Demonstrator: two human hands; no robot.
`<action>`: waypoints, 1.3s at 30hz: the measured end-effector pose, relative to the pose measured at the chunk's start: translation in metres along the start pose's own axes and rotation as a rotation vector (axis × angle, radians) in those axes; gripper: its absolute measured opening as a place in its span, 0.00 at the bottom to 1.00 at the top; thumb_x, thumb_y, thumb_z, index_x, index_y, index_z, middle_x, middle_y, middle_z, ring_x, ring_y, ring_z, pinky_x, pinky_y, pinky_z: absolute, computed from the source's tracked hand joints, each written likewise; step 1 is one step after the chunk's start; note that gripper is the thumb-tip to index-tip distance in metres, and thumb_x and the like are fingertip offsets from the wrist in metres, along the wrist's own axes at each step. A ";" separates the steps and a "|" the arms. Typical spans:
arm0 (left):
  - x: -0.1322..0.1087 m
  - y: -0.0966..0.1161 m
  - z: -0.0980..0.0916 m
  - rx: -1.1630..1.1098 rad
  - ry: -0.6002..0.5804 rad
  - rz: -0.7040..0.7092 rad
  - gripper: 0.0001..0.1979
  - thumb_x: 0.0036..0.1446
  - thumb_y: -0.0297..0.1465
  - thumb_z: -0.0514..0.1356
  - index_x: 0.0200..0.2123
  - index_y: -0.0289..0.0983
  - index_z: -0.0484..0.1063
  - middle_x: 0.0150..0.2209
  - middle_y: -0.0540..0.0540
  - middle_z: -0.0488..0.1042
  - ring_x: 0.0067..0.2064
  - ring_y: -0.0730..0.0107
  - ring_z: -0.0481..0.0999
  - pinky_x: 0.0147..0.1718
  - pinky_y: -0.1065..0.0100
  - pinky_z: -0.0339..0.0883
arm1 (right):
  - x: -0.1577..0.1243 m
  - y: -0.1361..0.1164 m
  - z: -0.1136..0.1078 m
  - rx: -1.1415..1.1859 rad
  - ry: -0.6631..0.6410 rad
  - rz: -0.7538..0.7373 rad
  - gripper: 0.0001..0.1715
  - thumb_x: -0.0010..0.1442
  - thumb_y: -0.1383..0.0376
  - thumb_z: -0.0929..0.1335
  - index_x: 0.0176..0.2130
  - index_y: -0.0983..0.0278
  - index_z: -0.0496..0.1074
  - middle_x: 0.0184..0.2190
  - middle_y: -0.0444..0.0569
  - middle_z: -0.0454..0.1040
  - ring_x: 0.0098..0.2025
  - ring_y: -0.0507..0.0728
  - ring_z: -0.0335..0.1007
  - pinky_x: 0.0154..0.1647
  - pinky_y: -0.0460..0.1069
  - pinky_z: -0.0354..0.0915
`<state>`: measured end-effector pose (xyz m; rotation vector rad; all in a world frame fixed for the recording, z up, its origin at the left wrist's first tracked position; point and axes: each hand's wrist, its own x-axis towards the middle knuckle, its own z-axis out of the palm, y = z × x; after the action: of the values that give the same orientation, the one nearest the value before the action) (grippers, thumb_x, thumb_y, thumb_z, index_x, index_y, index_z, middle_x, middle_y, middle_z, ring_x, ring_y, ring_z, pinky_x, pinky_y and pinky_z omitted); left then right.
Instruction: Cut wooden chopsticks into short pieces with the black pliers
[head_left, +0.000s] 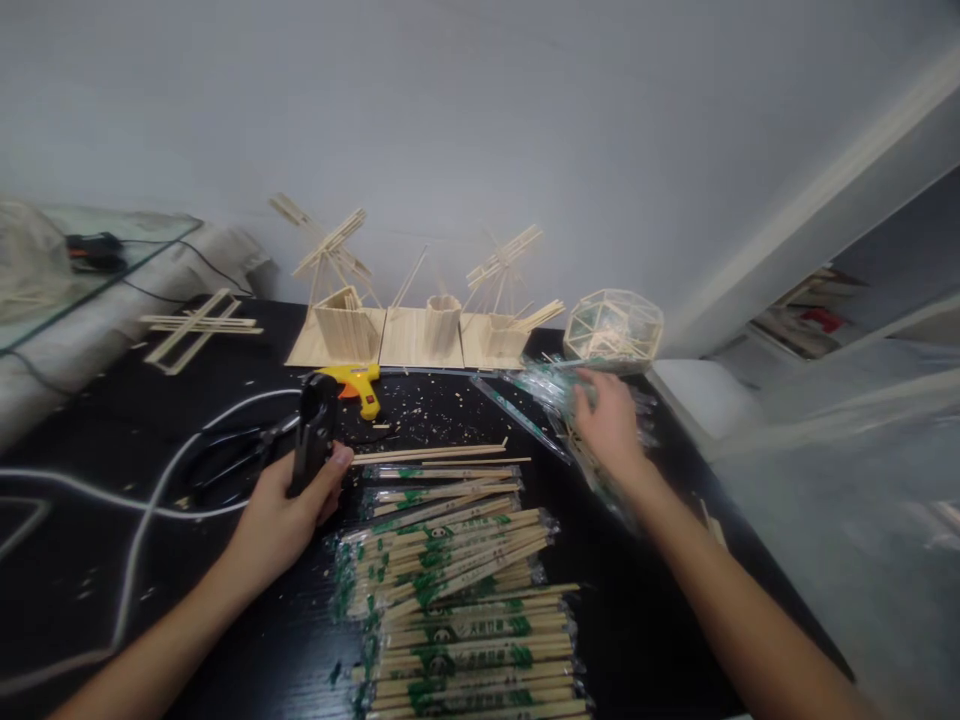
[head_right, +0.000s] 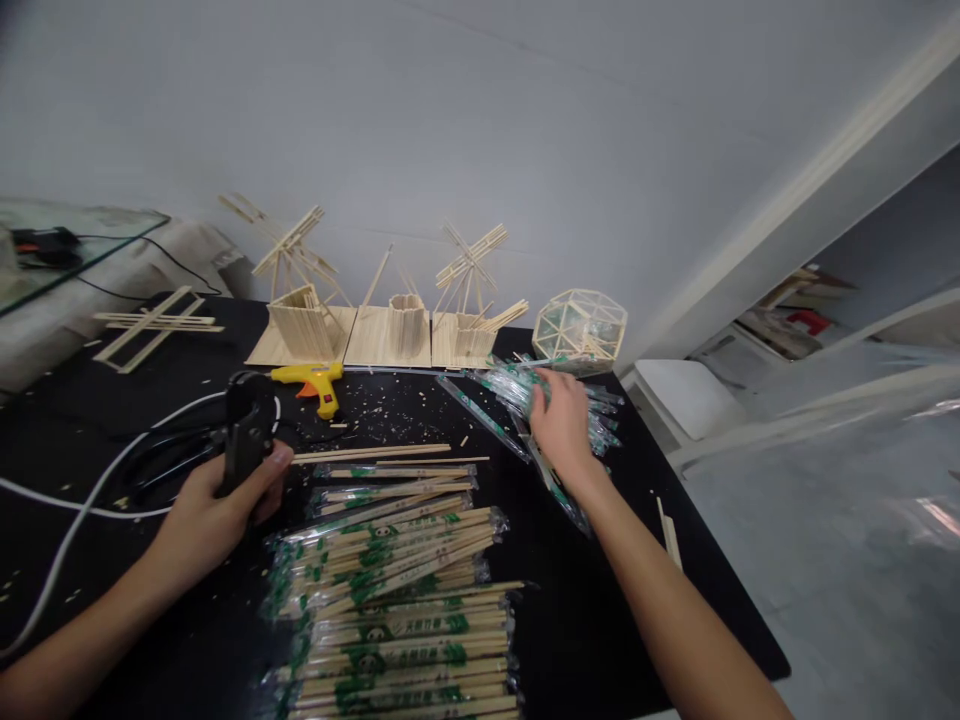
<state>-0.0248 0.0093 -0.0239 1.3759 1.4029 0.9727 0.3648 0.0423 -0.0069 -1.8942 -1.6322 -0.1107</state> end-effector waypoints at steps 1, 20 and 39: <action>0.000 -0.001 0.000 0.002 -0.010 -0.004 0.22 0.57 0.52 0.62 0.29 0.38 0.68 0.19 0.54 0.63 0.21 0.74 0.61 0.20 0.72 0.57 | -0.006 -0.014 0.001 0.042 -0.020 -0.080 0.19 0.66 0.65 0.62 0.50 0.69 0.76 0.49 0.63 0.78 0.53 0.67 0.71 0.58 0.62 0.63; -0.004 0.000 -0.009 0.196 0.111 0.201 0.20 0.62 0.49 0.58 0.43 0.38 0.74 0.30 0.50 0.76 0.31 0.65 0.75 0.34 0.68 0.67 | -0.037 -0.120 0.029 0.186 -0.824 -0.406 0.09 0.63 0.73 0.69 0.38 0.65 0.81 0.39 0.52 0.80 0.42 0.57 0.76 0.47 0.50 0.66; 0.004 -0.004 -0.009 0.252 0.113 0.193 0.21 0.60 0.48 0.61 0.44 0.37 0.78 0.33 0.49 0.78 0.35 0.65 0.75 0.38 0.69 0.66 | -0.028 -0.100 0.034 0.098 -0.761 -0.397 0.12 0.62 0.74 0.68 0.40 0.63 0.81 0.38 0.51 0.81 0.39 0.58 0.76 0.43 0.50 0.66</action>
<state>-0.0345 0.0132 -0.0253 1.6903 1.5386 1.0367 0.2559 0.0394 -0.0070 -1.5945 -2.4435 0.5844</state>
